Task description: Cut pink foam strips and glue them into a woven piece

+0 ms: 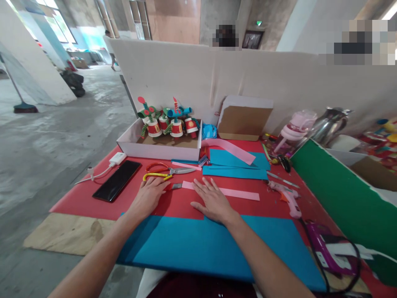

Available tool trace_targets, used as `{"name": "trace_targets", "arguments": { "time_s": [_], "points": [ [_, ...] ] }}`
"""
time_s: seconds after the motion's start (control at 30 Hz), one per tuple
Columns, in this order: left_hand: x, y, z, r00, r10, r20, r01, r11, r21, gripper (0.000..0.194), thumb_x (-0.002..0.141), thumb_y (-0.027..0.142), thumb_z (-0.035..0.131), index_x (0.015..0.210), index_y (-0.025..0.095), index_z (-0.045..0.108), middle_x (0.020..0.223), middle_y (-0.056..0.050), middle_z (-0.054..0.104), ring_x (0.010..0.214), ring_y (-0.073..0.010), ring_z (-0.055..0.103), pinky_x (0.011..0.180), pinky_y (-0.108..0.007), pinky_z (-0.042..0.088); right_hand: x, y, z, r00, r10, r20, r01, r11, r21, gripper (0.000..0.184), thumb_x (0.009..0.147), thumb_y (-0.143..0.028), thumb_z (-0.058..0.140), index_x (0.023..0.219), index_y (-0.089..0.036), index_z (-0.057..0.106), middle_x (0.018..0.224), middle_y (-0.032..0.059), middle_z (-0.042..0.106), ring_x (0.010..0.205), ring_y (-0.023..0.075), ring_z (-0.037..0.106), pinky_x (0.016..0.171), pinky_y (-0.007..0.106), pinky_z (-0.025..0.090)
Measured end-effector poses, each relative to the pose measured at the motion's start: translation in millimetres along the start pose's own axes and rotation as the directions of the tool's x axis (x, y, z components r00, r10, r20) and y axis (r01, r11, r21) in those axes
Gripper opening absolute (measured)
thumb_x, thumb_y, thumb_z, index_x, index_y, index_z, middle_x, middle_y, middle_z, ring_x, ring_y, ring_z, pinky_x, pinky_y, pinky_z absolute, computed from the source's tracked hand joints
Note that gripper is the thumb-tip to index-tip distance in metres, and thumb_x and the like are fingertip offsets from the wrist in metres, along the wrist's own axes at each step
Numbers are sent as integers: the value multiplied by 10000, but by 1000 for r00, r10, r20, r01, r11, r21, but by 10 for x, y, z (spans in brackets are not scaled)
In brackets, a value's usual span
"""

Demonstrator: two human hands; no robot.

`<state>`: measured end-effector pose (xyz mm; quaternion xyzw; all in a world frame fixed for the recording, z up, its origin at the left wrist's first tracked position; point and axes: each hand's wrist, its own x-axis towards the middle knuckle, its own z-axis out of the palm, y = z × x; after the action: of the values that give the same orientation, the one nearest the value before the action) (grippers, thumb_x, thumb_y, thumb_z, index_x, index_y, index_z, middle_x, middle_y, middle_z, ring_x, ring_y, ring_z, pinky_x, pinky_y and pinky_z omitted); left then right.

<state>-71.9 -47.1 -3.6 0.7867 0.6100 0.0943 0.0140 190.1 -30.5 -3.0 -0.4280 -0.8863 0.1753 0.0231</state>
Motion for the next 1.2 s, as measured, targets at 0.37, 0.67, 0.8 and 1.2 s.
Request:
{"name": "trace_targets", "arguments": {
  "time_s": [0.37, 0.67, 0.8, 1.2],
  "points": [
    [-41, -56, 24, 1000, 9, 26, -9, 1000, -13, 414, 968, 184, 349, 1242, 224, 657, 1246, -122, 651, 1142, -282, 550, 888, -412, 443, 2, 1, -3, 1000, -2, 10, 2, 1000, 5, 790, 934, -717, 152, 1555, -231, 201, 1614, 8, 223, 1512, 257, 97, 1234, 484, 78],
    [-62, 41, 32, 1000, 25, -7, -25, 1000, -6, 435, 953, 170, 332, 1239, 240, 652, 1203, -122, 659, 1083, -279, 553, 883, -412, 440, 9, -9, 6, 1000, -3, -5, 3, 1000, -13, 783, 936, -711, 171, 1556, -233, 199, 1609, 14, 234, 1511, 262, 105, 1235, 492, 76],
    [-78, 44, 52, 999, 31, -26, -31, 999, -15, 429, 947, 176, 349, 1248, 255, 644, 1192, -117, 656, 1092, -278, 539, 894, -411, 434, 6, -15, -4, 1000, 7, -7, -7, 1000, -12, 773, 942, -703, 168, 1556, -235, 200, 1608, 13, 241, 1511, 261, 110, 1233, 490, 87],
    [-95, 119, 58, 999, 34, -16, -34, 999, 13, 399, 958, 161, 357, 1222, 221, 650, 1184, -125, 653, 1053, -269, 550, 862, -384, 428, 9, -21, -10, 1000, 6, 5, -6, 1000, 4, 790, 942, -703, 146, 1551, -206, 235, 1611, 12, 229, 1515, 246, 78, 1239, 468, 46]
  ]
}}
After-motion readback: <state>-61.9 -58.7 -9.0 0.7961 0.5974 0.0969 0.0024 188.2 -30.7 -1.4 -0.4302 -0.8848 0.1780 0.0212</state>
